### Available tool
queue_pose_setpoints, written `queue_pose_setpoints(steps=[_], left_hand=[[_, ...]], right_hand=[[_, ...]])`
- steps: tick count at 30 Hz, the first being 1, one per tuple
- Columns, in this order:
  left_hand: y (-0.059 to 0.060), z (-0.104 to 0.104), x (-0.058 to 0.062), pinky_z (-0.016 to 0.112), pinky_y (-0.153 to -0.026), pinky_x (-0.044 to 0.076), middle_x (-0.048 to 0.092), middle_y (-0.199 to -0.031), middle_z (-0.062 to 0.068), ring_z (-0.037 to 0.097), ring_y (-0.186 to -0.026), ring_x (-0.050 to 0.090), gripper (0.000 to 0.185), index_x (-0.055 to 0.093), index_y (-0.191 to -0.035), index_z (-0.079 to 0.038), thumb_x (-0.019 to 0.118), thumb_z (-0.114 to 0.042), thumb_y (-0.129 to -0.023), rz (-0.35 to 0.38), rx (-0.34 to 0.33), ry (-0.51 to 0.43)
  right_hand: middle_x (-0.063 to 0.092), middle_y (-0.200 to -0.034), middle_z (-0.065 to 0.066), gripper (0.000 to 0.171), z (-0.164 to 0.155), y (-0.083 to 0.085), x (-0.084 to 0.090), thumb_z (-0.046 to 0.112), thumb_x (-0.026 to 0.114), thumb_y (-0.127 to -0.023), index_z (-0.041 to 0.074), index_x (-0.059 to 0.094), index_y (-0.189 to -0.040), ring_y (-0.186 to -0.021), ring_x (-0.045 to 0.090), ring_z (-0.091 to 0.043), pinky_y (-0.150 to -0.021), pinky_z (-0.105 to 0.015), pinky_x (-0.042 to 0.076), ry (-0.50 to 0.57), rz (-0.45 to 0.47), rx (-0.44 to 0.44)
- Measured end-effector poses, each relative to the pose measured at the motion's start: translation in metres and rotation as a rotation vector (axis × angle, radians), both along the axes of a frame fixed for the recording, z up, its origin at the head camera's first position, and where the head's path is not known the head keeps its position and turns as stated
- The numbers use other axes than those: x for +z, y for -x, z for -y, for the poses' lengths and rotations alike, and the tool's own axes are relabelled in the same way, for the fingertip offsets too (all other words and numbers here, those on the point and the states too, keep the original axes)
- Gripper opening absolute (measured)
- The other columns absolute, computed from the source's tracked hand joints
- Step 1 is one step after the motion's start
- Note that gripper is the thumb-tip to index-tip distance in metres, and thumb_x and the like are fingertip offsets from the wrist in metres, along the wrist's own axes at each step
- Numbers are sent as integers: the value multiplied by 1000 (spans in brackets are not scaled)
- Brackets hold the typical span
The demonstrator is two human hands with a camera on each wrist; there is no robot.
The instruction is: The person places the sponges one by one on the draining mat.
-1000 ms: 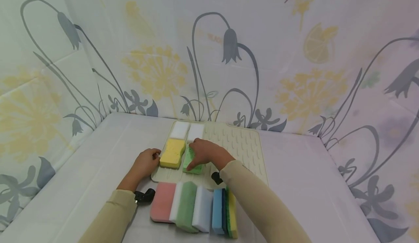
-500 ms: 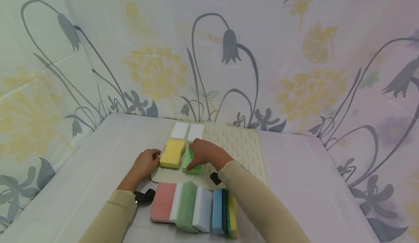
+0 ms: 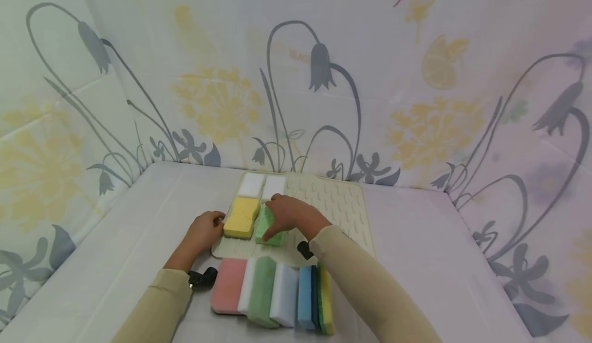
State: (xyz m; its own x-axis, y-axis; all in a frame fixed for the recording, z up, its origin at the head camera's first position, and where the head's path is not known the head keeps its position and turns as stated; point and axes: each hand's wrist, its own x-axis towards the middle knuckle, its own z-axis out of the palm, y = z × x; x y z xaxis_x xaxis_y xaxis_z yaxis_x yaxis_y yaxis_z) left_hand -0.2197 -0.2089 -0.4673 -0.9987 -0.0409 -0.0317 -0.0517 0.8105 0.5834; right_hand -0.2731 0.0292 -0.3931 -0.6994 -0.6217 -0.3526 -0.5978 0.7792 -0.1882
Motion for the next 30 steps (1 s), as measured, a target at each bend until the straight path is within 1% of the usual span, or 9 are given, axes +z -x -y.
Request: queue_pose_setpoints(steps=[7,15,22,30], left_hand=[[-1,1,0,40,-75,47,64,-98,14,22,-83,55,34,62,-122,5,51,-10,-93,0,-5,9],[0,1,-4,39,-76,46,63,-100,15,23,-83,54,35,62,-122,5,50,-11,-94,-7,0,11],[-3,0,-4,41,-77,47,63,-99,15,23,-84,55,35,62,-122,6,51,-11,-93,2,-1,16],[1,0,-4,39,-75,46,63,-95,12,22,-82,54,36,61,-123,6,52,-11,-93,-2,-4,16]], right_hand=[[31,-156,-12,96,-8,-5,7,56,75,-76,10,36,-150,-141,35,-29,-111,-45,36,27,27,-17],[33,-155,-10,93,-18,-12,14,57,73,-77,12,37,-150,-141,37,-28,-111,-45,36,21,12,-37],[32,-156,-10,92,-29,-20,19,56,73,-77,12,37,-150,-141,36,-29,-111,-48,35,46,33,-69],[35,-154,-10,92,-44,-24,21,57,73,-77,13,37,-150,-140,38,-29,-110,-48,36,53,12,-66]])
